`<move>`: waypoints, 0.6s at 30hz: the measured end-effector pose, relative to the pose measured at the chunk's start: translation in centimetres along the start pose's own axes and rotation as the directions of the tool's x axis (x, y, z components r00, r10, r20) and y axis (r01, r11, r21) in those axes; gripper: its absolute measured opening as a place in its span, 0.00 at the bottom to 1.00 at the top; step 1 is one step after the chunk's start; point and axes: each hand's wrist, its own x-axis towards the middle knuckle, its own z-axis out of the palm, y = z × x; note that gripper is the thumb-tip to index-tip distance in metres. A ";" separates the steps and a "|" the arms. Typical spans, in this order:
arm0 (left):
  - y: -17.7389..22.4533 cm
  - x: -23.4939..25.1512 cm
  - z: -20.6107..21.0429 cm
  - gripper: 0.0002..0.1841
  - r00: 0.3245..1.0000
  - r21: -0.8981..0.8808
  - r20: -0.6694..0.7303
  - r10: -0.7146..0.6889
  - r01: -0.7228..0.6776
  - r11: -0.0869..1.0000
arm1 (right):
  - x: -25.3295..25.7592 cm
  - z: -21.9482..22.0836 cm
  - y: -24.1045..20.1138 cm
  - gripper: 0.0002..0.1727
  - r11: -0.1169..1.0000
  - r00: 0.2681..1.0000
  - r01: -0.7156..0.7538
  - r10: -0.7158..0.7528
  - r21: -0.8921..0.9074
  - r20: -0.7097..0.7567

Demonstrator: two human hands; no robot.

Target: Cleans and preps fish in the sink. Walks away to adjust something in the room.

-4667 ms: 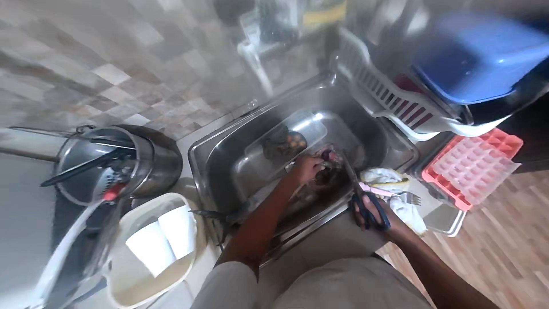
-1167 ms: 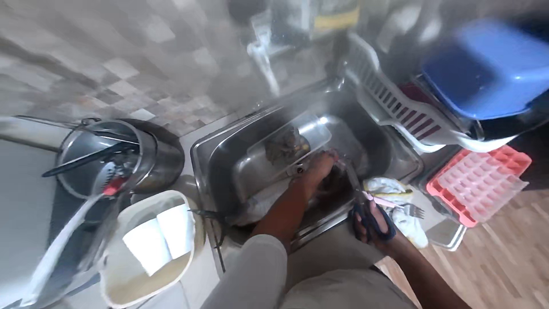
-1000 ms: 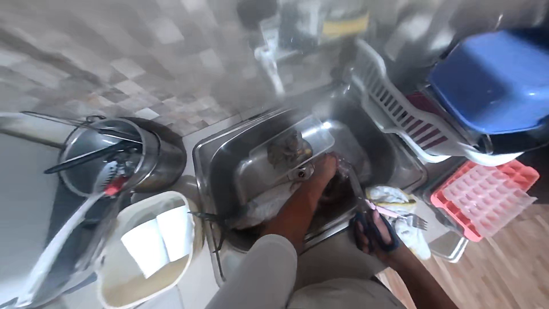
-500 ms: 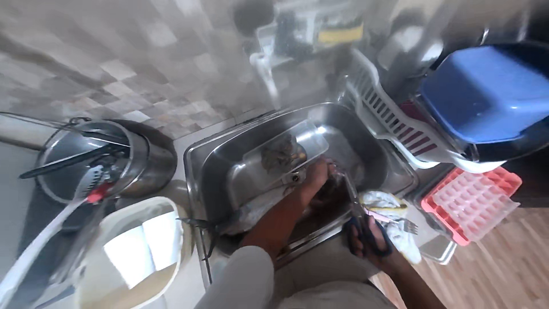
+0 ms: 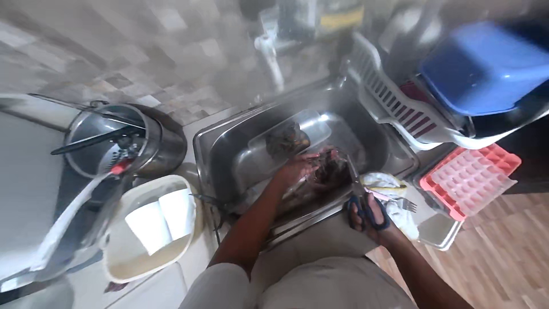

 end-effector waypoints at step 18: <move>2.7 -2.3 3.0 0.16 0.946 0.707 -0.039 0.321 -0.201 0.678 | -2.3 1.5 -6.0 0.35 0.294 0.969 -0.001 -0.238 -0.956 -0.074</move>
